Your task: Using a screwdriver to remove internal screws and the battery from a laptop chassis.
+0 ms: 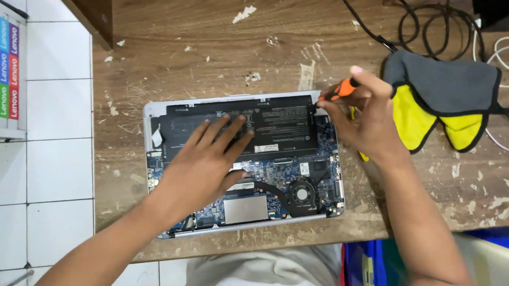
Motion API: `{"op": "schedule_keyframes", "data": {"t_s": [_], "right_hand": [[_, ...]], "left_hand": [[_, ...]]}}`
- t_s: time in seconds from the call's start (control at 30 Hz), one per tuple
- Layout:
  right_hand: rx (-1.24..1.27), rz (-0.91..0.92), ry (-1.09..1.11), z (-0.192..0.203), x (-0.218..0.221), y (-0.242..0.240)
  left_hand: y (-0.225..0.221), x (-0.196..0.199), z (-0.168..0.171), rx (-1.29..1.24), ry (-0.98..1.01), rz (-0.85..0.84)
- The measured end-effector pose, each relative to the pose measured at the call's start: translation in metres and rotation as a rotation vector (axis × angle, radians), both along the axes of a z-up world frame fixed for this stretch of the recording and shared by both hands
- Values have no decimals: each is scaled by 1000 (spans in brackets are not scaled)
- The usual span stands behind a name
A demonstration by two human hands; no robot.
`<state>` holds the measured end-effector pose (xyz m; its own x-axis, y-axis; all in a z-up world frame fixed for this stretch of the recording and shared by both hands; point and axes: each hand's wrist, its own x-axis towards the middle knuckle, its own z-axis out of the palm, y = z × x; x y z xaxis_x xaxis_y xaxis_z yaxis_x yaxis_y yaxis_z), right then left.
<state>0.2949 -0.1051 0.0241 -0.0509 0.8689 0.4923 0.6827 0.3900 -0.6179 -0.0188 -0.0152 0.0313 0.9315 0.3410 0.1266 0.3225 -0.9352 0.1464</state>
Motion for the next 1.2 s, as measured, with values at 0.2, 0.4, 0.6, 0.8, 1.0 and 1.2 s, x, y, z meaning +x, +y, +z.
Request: {"op": "schedule_keyframes", "data": {"t_s": [0.2,0.4,0.6,0.8,1.0,1.2], "right_hand": [[66,-142,251,7,-51,39],[-38,-60,351,-19,-85,74],[-29,-64,370,-25,-87,76],[-107,107,450,39,-140,62],[-279,240,662,43,-175,62],[-353,287,775,30,-191,67]], "left_hand": [[-9,-47,-6,-15,6,294],[-17,-71,-22,-117,-255,353],[-21,-80,-52,-167,-737,473],[-15,-76,-26,-273,-907,506],[-16,-85,-28,-348,-952,501],[-14,-94,-34,-341,-977,467]]}}
